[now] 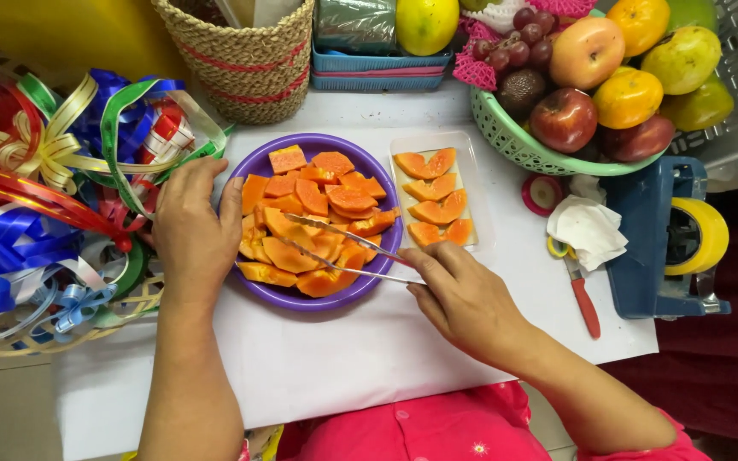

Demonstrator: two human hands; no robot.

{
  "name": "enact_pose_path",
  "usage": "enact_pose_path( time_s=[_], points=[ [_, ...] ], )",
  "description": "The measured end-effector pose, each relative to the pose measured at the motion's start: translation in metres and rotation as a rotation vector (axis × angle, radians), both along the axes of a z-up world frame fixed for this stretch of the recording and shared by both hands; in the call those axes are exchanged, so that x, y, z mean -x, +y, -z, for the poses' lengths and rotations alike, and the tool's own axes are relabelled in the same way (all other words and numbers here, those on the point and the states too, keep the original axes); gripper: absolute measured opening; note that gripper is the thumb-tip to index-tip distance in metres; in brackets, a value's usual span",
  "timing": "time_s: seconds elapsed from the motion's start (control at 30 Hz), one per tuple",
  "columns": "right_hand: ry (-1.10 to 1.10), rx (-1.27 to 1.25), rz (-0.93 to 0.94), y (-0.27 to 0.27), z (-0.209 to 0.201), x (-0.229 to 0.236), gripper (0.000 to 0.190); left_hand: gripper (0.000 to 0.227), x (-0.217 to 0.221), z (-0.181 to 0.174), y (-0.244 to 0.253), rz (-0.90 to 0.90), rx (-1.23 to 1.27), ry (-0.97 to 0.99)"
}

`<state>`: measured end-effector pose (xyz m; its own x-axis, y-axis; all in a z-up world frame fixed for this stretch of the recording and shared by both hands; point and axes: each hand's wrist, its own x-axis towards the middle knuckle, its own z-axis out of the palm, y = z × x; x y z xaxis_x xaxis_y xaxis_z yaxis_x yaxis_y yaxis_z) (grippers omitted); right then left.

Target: Arranging sliced papaya from a bowl into a clear plastic tray using tongs and a fork for a food display.

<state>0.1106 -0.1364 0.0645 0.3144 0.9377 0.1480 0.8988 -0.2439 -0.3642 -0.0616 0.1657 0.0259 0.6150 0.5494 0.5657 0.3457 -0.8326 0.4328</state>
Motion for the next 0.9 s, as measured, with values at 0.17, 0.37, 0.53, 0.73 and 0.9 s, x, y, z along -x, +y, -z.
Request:
enact_pose_path(
  time_s=[0.17,0.37,0.53,0.73,0.9],
  points=[
    [-0.103,0.017,0.047,-0.005,-0.007,-0.016,0.042,0.022,0.002,-0.003,-0.001,0.002,0.015,0.002],
    [0.221,0.088,0.126,-0.022,-0.024,-0.032,0.036,0.022,0.001,-0.003,-0.001,-0.007,0.015,0.010],
    [0.695,0.216,0.111,-0.043,-0.024,-0.037,0.041,0.023,0.001,-0.005,-0.002,-0.014,0.041,0.028],
    [0.768,0.296,0.115,-0.054,-0.030,-0.039,0.042,0.024,0.000,-0.001,-0.001,-0.027,0.026,0.035],
    [0.829,0.256,0.116,-0.050,-0.028,-0.036,0.043,0.024,0.000,-0.001,-0.001,-0.012,0.031,0.032]
  ],
)
